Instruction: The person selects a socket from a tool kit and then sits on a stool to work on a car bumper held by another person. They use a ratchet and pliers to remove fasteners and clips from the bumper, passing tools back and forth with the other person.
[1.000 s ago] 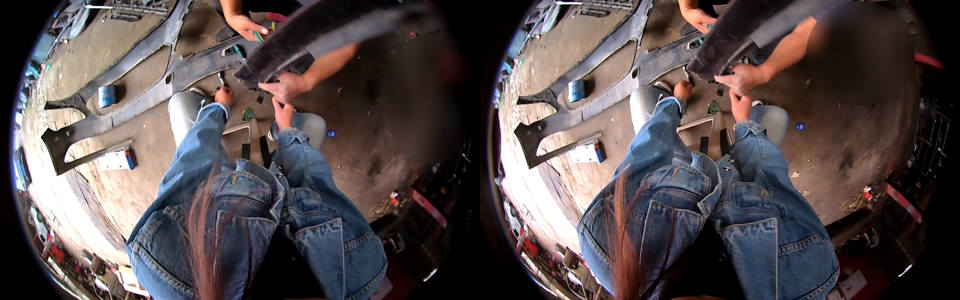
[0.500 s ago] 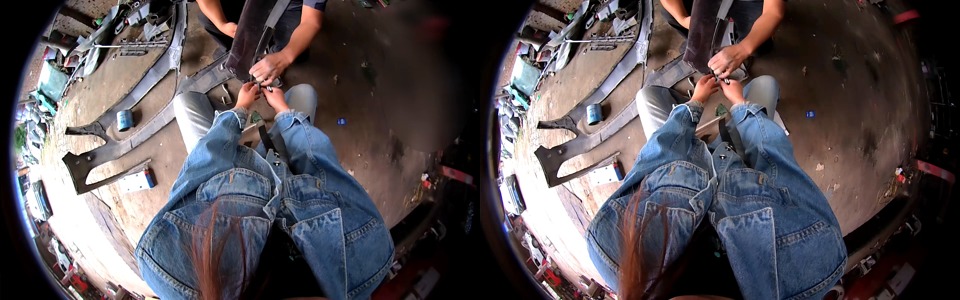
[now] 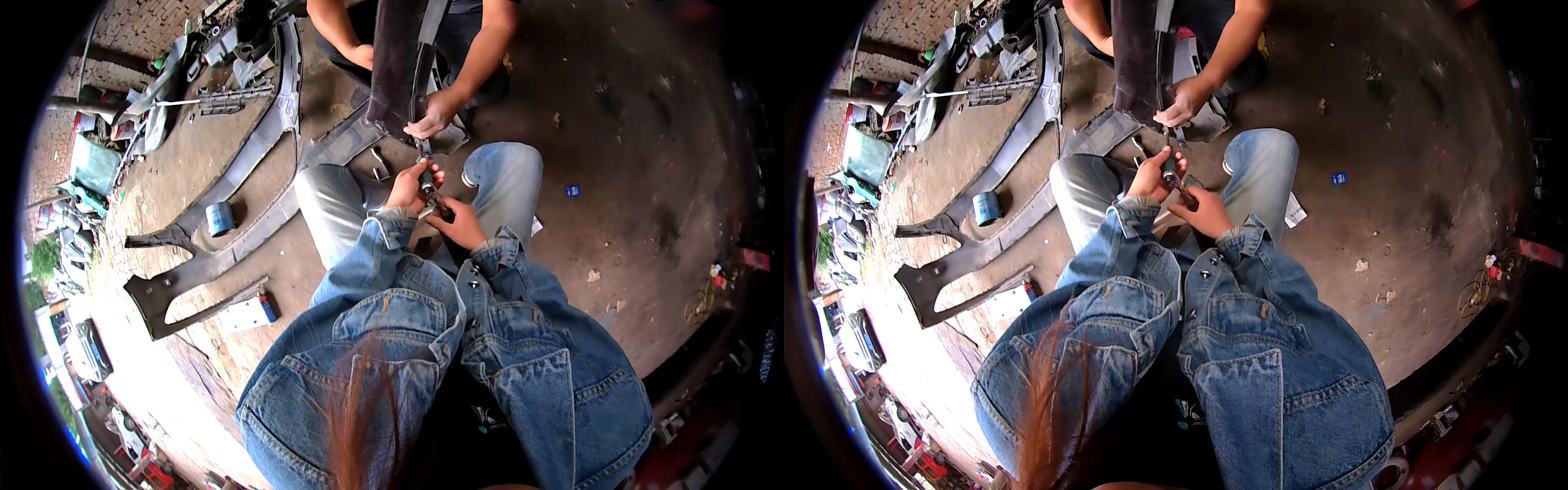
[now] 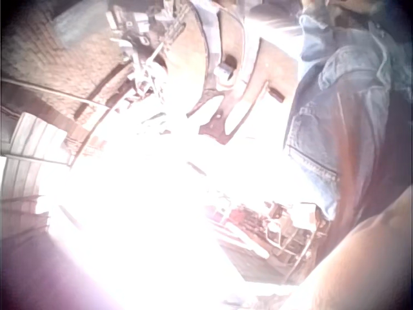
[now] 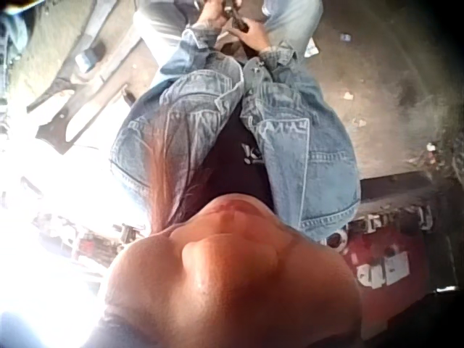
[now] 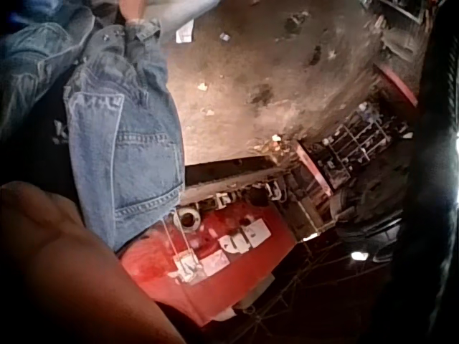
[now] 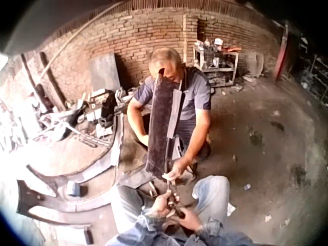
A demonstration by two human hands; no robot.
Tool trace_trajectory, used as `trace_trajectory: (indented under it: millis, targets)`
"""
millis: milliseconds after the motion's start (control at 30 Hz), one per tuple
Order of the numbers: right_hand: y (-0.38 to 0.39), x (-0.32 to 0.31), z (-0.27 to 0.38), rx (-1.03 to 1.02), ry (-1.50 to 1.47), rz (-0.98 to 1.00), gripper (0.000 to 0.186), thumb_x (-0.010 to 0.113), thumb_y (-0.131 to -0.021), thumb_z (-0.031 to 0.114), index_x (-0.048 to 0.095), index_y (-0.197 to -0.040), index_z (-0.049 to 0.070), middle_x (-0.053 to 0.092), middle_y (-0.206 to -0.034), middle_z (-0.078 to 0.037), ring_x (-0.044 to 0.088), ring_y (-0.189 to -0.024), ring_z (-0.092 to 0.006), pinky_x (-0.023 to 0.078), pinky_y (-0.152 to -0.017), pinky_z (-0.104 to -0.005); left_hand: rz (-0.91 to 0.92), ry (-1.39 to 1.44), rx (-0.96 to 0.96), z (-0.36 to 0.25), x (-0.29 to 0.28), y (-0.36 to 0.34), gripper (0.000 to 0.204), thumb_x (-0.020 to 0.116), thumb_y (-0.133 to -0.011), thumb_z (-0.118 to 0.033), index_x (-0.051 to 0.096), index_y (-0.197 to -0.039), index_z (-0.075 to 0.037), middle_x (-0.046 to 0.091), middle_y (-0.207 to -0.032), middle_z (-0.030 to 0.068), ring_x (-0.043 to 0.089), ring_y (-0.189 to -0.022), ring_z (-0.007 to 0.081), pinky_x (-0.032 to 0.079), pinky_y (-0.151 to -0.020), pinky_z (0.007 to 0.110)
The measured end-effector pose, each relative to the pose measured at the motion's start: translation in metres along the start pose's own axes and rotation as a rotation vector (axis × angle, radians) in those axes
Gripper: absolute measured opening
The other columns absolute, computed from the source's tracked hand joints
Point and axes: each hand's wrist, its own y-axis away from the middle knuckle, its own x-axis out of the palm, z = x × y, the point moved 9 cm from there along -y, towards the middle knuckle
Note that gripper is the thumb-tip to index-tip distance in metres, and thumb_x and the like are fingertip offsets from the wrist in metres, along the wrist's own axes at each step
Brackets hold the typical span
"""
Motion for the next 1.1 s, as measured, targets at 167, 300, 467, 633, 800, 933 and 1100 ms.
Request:
trace_trajectory:
  millis: [167,300,467,633,800,933,1100]
  targets:
    - [-0.020,0.008,-0.018,0.237,-0.577,-0.228,0.018,0.055,-0.091,0.022,0.053,-0.093,0.004,0.052,-0.076,0.001,0.048,-0.066,-0.0061,0.039,-0.057,-0.0218,0.034,-0.331,0.335,-0.019,0.043,0.021,0.014,0.049,-0.094,-0.012,0.049,-0.099,0.001,0.061,-0.092,0.0131,0.061,-0.085,0.0199,0.051,-0.076,0.031]
    - [-0.018,0.009,-0.016,0.293,-0.733,-0.342,0.017,0.050,-0.093,0.023,0.050,-0.085,0.008,0.046,-0.066,0.003,0.039,-0.057,-0.0038,0.031,-0.050,-0.0216,0.075,-0.554,0.275,-0.019,0.064,0.031,0.024,0.045,-0.096,-0.019,0.049,-0.106,0.003,0.063,-0.100,0.0156,0.059,-0.089,0.0172,0.050,-0.074,0.028]
    - [-0.039,0.024,-0.012,0.432,-1.265,-0.312,0.023,0.042,-0.096,0.029,0.049,-0.081,0.013,0.037,-0.060,0.005,0.035,-0.053,-0.0066,0.028,-0.050,-0.0233,0.039,-0.673,0.261,-0.030,0.059,0.009,0.033,0.041,-0.097,-0.023,0.049,-0.112,0.005,0.065,-0.097,0.0136,0.056,-0.056,0.0109,0.047,-0.048,0.023]
    - [-0.055,0.029,-0.019,0.471,-1.421,-0.226,0.025,0.042,-0.095,0.033,0.049,-0.082,0.013,0.037,-0.058,0.005,0.036,-0.053,-0.0072,0.029,-0.052,-0.0232,-0.049,-0.652,0.226,-0.037,0.059,-0.002,0.034,0.041,-0.097,-0.023,0.050,-0.113,0.005,0.066,-0.096,0.0125,0.047,-0.039,0.0083,0.042,-0.036,0.022]
    - [-0.058,0.027,-0.016,0.449,-1.601,-0.098,0.026,0.043,-0.094,0.034,0.051,-0.083,0.011,0.035,-0.053,0.007,0.032,-0.046,-0.0051,0.027,-0.049,-0.0218,0.029,-0.715,0.254,-0.034,0.052,-0.021,0.030,0.042,-0.097,-0.021,0.054,-0.107,0.005,0.064,-0.087,0.0079,0.048,-0.044,0.0071,0.041,-0.040,0.022]
    - [-0.066,0.018,-0.007,0.556,-1.881,-0.003,0.028,0.043,-0.094,0.031,0.053,-0.091,0.005,0.033,-0.049,0.008,0.027,-0.040,-0.0031,0.024,-0.042,-0.0188,-0.003,-0.703,0.217,-0.035,0.056,-0.018,0.025,0.046,-0.096,-0.021,0.058,-0.098,0.000,0.049,-0.069,-0.0012,0.044,-0.058,0.0061,0.039,-0.054,0.021]
    - [-0.078,0.001,0.005,0.542,-1.774,0.207,0.029,0.044,-0.094,0.031,0.054,-0.093,0.003,0.029,-0.047,0.009,0.022,-0.038,-0.0038,0.024,-0.044,-0.0197,0.076,-0.633,0.251,-0.046,0.065,-0.018,0.023,0.047,-0.095,-0.019,0.058,-0.095,0.001,0.053,-0.078,0.0007,0.052,-0.071,0.0087,0.042,-0.066,0.022]
